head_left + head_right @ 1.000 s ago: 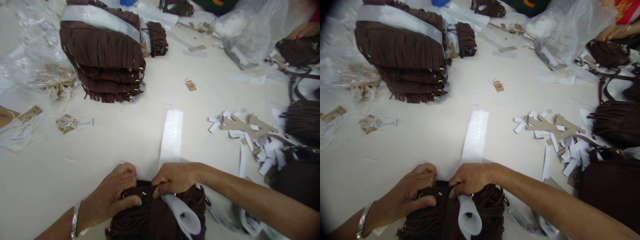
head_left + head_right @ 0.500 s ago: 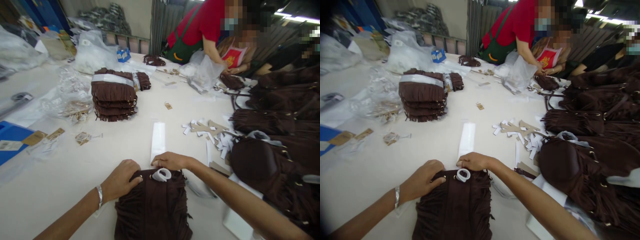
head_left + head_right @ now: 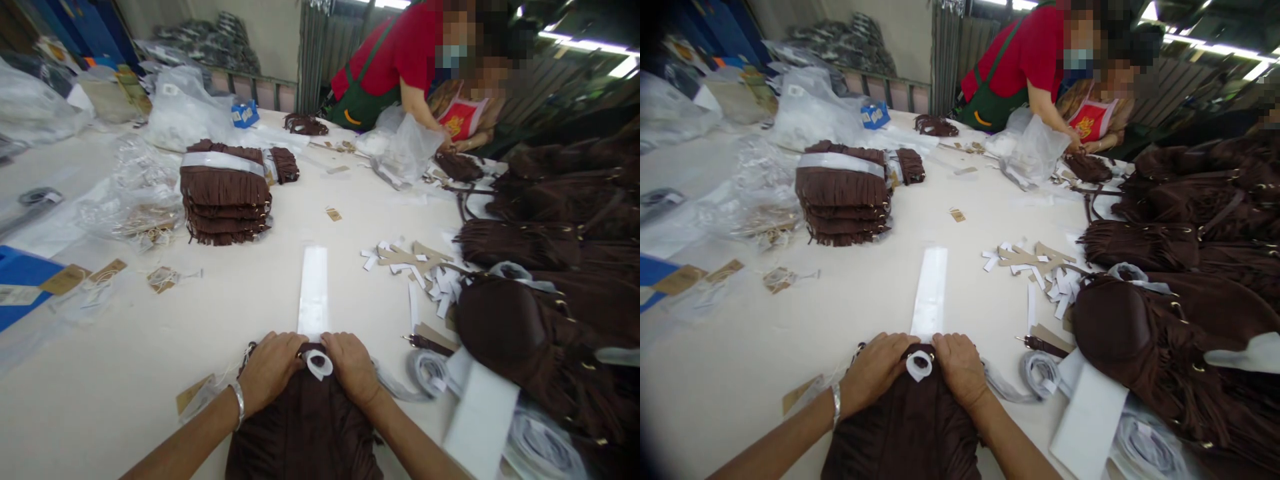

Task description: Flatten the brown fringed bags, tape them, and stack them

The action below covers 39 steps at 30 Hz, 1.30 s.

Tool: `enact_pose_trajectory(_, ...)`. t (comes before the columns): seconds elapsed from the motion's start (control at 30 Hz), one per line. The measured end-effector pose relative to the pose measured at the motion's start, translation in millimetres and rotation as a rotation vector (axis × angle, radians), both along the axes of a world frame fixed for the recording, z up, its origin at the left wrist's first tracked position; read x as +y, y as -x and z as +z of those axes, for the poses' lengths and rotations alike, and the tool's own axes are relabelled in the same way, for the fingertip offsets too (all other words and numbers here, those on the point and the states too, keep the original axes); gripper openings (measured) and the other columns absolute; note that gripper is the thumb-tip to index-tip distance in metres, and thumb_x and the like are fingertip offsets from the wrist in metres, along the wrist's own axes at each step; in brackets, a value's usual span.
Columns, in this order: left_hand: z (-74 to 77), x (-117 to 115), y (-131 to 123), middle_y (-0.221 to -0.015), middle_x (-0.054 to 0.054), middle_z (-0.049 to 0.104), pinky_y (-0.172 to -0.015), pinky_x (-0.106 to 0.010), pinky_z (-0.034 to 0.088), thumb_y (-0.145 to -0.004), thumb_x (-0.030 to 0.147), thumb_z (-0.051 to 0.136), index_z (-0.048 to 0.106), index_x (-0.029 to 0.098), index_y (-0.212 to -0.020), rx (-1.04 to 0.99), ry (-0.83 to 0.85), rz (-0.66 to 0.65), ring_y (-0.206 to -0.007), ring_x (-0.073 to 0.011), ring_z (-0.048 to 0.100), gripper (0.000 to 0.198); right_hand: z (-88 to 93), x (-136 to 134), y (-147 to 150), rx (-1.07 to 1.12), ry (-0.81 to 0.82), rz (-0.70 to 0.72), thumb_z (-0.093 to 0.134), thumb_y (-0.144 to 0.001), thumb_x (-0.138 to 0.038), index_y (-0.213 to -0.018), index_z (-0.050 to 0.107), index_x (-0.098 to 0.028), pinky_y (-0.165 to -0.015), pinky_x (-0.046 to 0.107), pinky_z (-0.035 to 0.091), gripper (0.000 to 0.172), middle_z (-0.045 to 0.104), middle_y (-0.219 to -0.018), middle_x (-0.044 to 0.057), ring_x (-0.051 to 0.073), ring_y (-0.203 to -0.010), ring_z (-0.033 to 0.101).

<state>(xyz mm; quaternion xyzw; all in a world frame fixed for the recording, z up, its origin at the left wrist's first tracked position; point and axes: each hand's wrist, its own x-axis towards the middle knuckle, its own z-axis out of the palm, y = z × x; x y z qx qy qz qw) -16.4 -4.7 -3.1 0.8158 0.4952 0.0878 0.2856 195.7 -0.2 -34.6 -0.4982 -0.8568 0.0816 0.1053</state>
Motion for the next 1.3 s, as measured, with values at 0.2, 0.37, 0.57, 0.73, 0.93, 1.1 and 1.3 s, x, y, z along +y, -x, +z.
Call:
enact_pose_trajectory(0.2,9.1,3,4,-0.119,-0.004,0.065,-0.091,-0.038,0.041,-0.091,0.021,0.056,0.051,0.026,-0.124,-0.081,0.07,0.02,-0.106,-0.0241,0.059,0.034,48.1,-11,-9,0.264,0.106,0.092,0.047,-0.087,-0.013,-0.145,0.036,-0.021,-0.105,0.05,0.038,0.059,0.047,-0.138,0.014,0.029,-0.127,0.043)
enact_pose_trajectory(0.37,19.4,5,3,-0.114,-0.003,0.067,-0.088,-0.035,0.042,-0.091,0.022,0.053,0.052,0.027,-0.119,-0.132,0.127,0.019,-0.102,-0.0231,0.061,0.027,60.5,-20,11,0.421,0.29,-0.029,0.064,-0.084,-0.026,-0.126,0.055,-0.025,-0.088,0.039,0.05,0.043,0.062,-0.114,0.007,0.024,-0.105,0.058)
enact_pose_trajectory(0.57,6.5,7,4,-0.108,-0.001,0.067,-0.086,-0.035,0.041,-0.088,0.014,0.051,0.054,0.026,-0.112,-0.169,0.117,0.002,-0.099,-0.0229,0.059,0.027,30.8,-21,15,0.606,0.236,0.068,0.058,-0.09,-0.016,-0.114,0.061,-0.025,-0.09,0.033,0.05,0.026,0.067,-0.11,0.005,0.02,-0.105,0.061)
enact_pose_trajectory(0.73,-1.5,12,5,-0.105,0.0,0.067,-0.087,-0.035,0.04,-0.087,0.011,0.049,0.057,0.026,-0.108,-0.207,0.162,-0.008,-0.097,-0.0218,0.059,0.027,26.2,-24,4,0.595,0.24,0.089,0.056,-0.093,-0.018,-0.116,0.062,-0.026,-0.089,0.035,0.05,0.025,0.067,-0.113,0.006,0.022,-0.106,0.06)
enact_pose_trajectory(0.93,-4.1,15,4,-0.107,0.0,0.067,-0.092,-0.035,0.041,-0.082,0.008,0.049,0.058,0.026,-0.11,-0.217,0.231,0.006,-0.102,-0.0213,0.059,0.034,21.9,-26,4,0.628,0.172,0.06,0.058,-0.092,-0.019,-0.114,0.062,-0.025,-0.084,0.034,0.051,0.023,0.067,-0.109,0.005,0.021,-0.102,0.061)
enact_pose_trajectory(1.1,-7.7,15,2,-0.105,0.0,0.068,-0.093,-0.035,0.043,-0.084,0.009,0.05,0.059,0.026,-0.108,-0.196,0.187,-0.003,-0.103,-0.0205,0.06,0.031,25.9,-33,14,0.406,0.069,0.065,0.056,-0.092,-0.016,-0.112,0.061,-0.02,-0.08,0.036,0.049,0.02,0.067,-0.108,0.007,0.022,-0.095,0.059)
enact_pose_trajectory(1.3,4.0,13,6,-0.113,0.001,0.067,-0.097,-0.036,0.047,-0.089,0.013,0.05,0.059,0.028,-0.112,-0.179,0.103,-0.033,-0.107,-0.0183,0.06,0.029,39.1,-66,22,-0.004,-0.203,0.035,0.048,-0.093,-0.014,-0.132,0.053,-0.013,-0.094,0.048,0.041,0.039,0.058,-0.131,0.014,0.031,-0.111,0.052)
